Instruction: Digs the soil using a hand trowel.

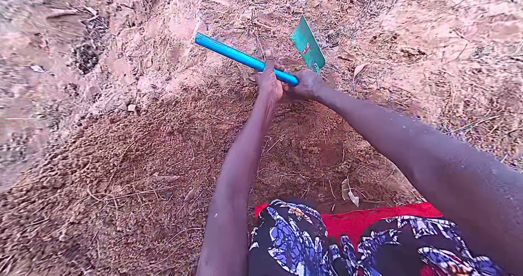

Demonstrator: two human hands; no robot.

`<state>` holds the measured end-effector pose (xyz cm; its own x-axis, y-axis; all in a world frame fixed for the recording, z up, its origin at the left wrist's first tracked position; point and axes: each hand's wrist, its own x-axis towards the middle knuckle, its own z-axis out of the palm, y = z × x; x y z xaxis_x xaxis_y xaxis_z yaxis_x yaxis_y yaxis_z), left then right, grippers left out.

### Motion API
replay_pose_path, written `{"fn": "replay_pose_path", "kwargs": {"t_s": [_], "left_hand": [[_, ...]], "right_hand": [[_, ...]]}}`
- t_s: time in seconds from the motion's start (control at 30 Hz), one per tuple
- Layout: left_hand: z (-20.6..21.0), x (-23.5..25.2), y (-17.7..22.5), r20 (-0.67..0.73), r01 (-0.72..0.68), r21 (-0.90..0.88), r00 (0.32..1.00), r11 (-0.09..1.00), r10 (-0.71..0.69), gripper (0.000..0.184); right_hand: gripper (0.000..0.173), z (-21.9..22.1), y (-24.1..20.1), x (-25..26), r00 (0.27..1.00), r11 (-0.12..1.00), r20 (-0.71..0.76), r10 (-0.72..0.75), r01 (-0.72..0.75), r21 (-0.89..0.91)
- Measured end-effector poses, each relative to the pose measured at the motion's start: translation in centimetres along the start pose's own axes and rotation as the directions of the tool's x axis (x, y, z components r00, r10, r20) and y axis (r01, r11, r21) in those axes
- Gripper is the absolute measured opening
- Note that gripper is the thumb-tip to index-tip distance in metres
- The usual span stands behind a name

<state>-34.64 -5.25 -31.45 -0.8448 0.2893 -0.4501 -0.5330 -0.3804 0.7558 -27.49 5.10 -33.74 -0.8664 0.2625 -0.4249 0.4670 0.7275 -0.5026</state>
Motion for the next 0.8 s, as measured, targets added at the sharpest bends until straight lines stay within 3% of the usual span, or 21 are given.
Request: {"fn": "replay_pose_path", "kwargs": {"t_s": [0.17, 0.37, 0.57, 0.7, 0.8], "left_hand": [[-2.4, -2.1, 2.4, -0.046, -0.009, 0.097, 0.999, 0.995, 0.013, 0.015], [-5.0, -4.4, 5.3, -0.075, -0.030, 0.151, 0.996, 0.988, 0.042, 0.015], [-9.1, -7.5, 12.0, -0.177, -0.088, 0.207, 0.976, 0.974, 0.126, 0.015], [-11.9, -9.4, 17.6, -0.276, -0.270, 0.212, 0.905, 0.939, 0.323, 0.019], [-14.5, -13.5, 21.1, -0.326, -0.514, 0.195, 0.769, 0.835, 0.549, 0.020]], "right_hand": [[0.033, 2.8, -2.8, -1.7, 0.999, 0.986, 0.014, -0.046, 0.043, 0.160], [0.032, 4.2, -6.7, -3.9, 0.996, 0.973, 0.063, -0.058, 0.043, 0.228], [0.034, 5.1, -14.2, -5.5, 0.969, 0.938, 0.138, -0.205, 0.154, 0.310], [0.033, 4.9, -21.1, -5.9, 0.903, 0.868, 0.171, -0.394, 0.305, 0.391], [0.031, 3.9, -26.0, -7.6, 0.755, 0.753, 0.177, -0.632, 0.544, 0.369]]}}
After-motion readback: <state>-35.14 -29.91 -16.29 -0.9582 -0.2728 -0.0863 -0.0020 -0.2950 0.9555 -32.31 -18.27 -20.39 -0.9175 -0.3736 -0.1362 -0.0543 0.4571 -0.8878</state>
